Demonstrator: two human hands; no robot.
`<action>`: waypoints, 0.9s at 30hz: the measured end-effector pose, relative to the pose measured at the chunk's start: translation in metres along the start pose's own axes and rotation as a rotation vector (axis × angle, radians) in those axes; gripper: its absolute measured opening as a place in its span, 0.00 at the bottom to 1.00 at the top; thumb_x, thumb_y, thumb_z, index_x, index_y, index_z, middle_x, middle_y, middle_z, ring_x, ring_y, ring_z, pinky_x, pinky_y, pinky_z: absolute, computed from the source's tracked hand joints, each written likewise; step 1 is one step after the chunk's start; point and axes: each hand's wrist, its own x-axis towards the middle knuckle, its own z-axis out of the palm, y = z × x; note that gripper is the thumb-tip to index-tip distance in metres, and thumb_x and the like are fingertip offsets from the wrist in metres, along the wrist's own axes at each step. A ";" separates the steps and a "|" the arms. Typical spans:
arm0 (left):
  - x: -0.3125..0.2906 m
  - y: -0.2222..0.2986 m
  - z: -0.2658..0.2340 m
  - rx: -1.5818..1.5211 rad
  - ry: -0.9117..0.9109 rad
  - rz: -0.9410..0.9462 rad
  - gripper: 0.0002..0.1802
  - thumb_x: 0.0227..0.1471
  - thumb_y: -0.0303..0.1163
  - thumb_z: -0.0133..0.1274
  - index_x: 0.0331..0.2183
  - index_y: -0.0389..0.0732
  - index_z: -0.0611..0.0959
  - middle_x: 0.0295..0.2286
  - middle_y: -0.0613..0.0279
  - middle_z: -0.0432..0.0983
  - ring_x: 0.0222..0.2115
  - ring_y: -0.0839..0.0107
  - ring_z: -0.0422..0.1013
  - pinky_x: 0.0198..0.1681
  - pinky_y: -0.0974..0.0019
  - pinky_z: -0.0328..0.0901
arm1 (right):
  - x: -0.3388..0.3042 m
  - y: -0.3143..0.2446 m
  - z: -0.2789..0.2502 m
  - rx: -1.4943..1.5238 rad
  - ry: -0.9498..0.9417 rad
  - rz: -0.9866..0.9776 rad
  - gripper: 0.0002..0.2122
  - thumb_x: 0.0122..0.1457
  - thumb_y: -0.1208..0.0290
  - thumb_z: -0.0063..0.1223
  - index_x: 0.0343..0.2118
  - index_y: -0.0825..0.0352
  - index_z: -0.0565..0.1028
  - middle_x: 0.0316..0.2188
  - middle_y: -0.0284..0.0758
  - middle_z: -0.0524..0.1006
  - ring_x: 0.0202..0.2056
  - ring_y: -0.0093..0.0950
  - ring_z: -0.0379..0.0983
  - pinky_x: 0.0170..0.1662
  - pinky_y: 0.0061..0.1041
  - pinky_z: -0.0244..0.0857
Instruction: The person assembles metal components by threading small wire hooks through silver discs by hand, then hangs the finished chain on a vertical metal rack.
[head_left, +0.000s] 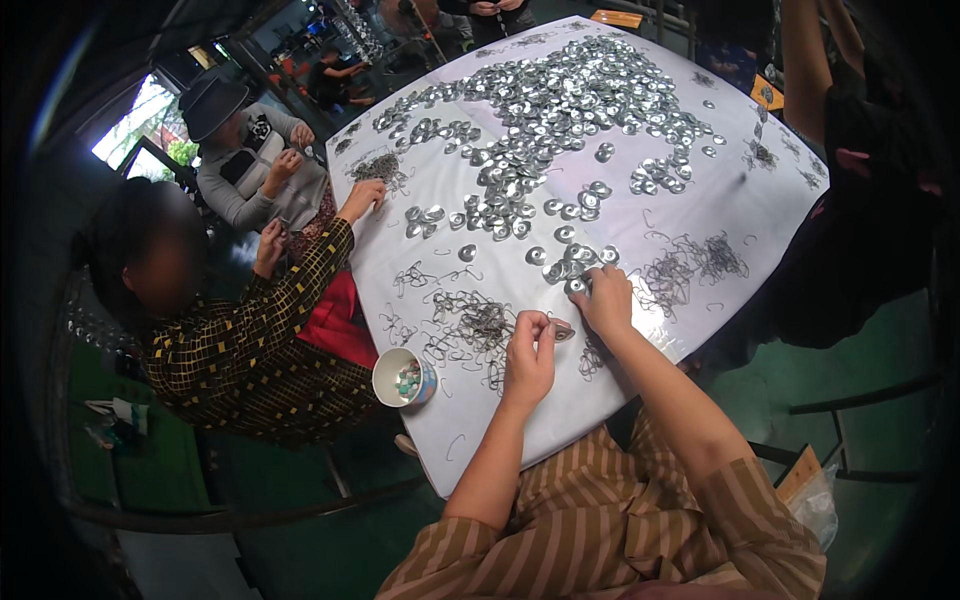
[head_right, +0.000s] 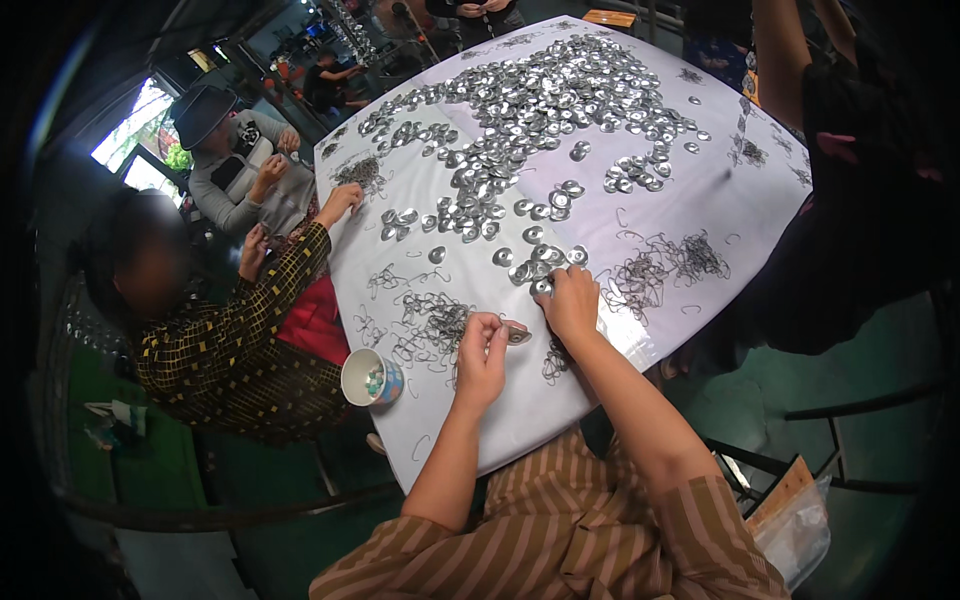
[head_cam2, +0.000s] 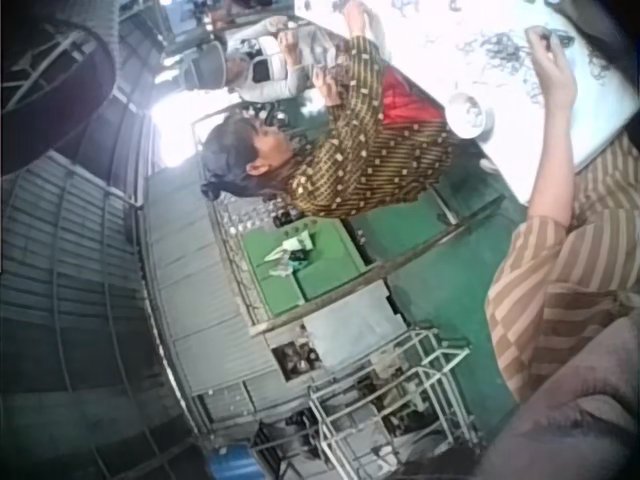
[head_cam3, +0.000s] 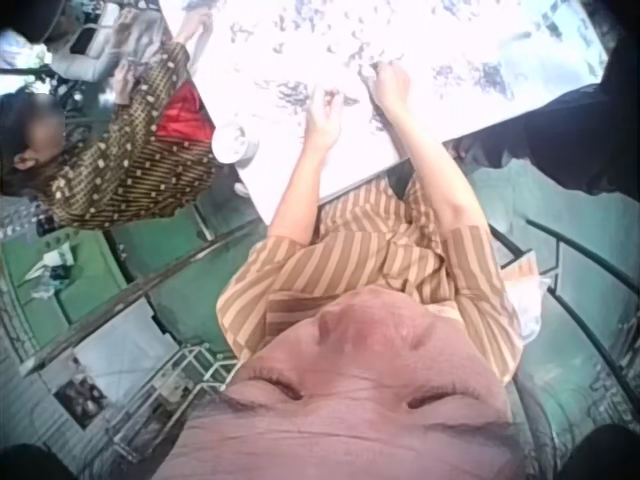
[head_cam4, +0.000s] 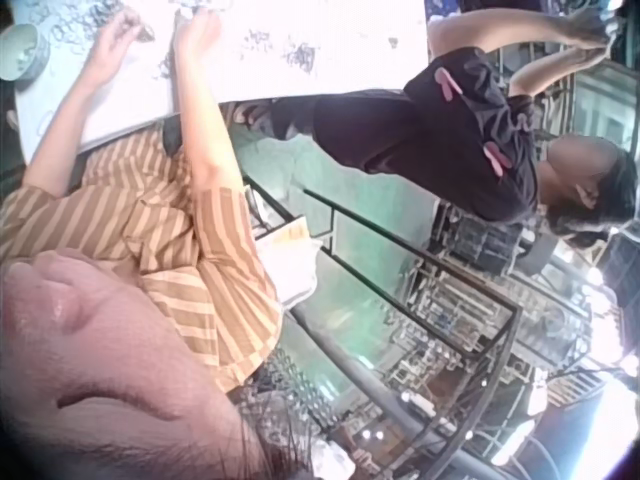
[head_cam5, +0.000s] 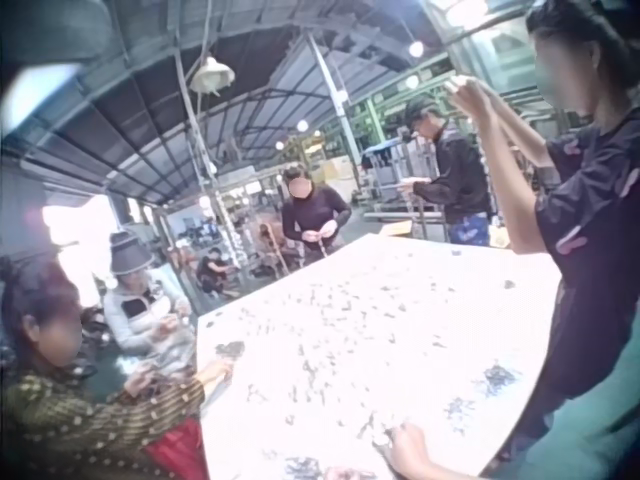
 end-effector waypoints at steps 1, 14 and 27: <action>0.000 -0.001 0.000 0.037 0.005 0.009 0.02 0.55 0.23 0.41 0.31 0.35 0.67 0.29 0.55 0.75 0.29 0.75 0.70 0.35 0.71 0.64 | 0.001 -0.003 0.000 -0.056 0.042 -0.031 0.13 0.38 0.69 0.65 0.24 0.70 0.75 0.23 0.40 0.74 0.30 0.38 0.70 0.35 0.33 0.63; 0.006 -0.003 0.017 0.471 0.005 0.223 0.05 0.49 0.21 0.47 0.30 0.34 0.68 0.23 0.51 0.73 0.27 0.53 0.73 0.31 0.61 0.65 | -0.012 -0.022 -0.077 0.720 -0.451 0.278 0.07 0.45 0.77 0.60 0.29 0.74 0.77 0.22 0.34 0.77 0.25 0.18 0.72 0.30 0.18 0.66; 0.008 -0.047 -0.046 0.992 0.246 0.025 0.12 0.42 0.24 0.55 0.34 0.38 0.78 0.33 0.54 0.72 0.37 0.57 0.67 0.41 0.58 0.63 | -0.022 -0.012 -0.103 0.644 -0.234 0.136 0.05 0.47 0.80 0.56 0.29 0.73 0.76 0.22 0.33 0.77 0.26 0.20 0.73 0.32 0.18 0.66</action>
